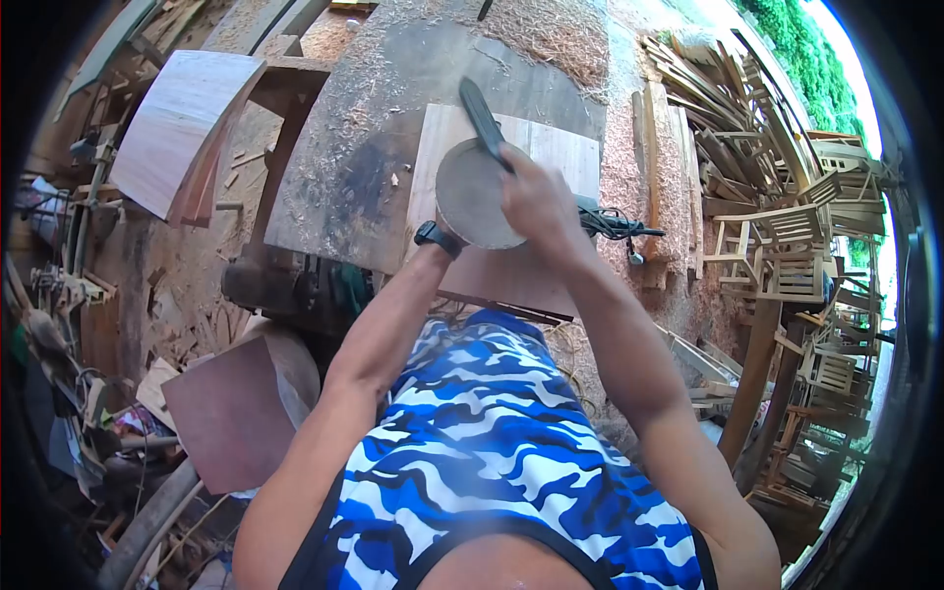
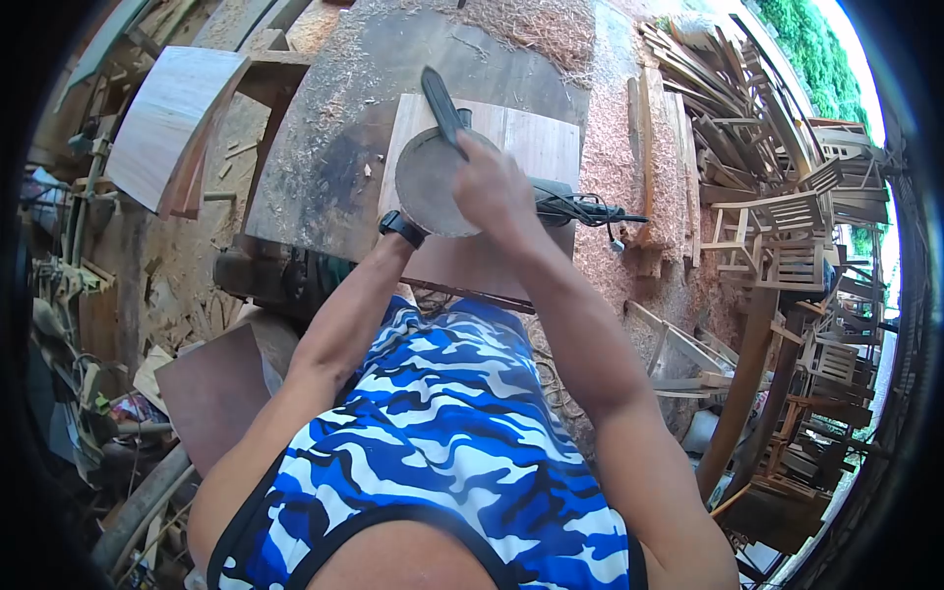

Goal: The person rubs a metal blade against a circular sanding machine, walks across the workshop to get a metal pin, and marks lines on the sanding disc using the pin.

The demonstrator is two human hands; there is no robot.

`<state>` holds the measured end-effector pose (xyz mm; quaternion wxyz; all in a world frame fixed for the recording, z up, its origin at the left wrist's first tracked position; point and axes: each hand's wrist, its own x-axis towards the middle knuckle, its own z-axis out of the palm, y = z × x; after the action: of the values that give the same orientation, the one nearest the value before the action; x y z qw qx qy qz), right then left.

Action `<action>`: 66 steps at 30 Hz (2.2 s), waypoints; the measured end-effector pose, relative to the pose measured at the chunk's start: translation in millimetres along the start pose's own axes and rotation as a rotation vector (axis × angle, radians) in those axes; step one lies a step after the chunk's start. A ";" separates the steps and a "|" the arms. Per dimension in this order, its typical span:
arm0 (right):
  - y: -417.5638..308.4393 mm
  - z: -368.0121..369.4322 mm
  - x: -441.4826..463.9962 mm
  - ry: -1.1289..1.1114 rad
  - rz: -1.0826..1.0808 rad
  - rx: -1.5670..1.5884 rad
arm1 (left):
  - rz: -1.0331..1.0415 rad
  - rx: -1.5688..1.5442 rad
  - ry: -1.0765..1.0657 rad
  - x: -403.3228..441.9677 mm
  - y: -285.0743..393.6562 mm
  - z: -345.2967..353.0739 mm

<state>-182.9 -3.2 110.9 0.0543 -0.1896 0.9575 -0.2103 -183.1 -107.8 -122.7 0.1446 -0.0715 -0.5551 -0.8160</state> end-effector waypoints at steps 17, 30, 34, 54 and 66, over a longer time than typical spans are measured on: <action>-4.0 -4.8 -17.5 -0.057 -0.086 0.051 | -0.063 -0.343 -0.006 8.1 12.0 4.0; -13.9 -19.8 -33.0 -0.173 -0.064 -0.007 | -0.185 -0.891 -0.002 9.6 14.6 6.0; -1.7 -34.1 -81.2 -0.275 -0.032 -0.072 | -0.101 -0.527 -0.016 4.9 26.0 2.1; -20.8 -10.2 -20.5 -0.108 -0.267 -0.096 | -0.244 -0.696 -0.028 2.5 37.7 0.3; -17.6 -2.9 -18.6 -0.113 -0.323 -0.186 | 0.021 0.202 -0.025 2.4 30.1 -4.6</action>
<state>-160.3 -9.7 121.5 0.0560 -0.3566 0.9253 -0.1161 -175.8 -122.8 -97.1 0.1528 -0.0723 -0.6355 -0.7534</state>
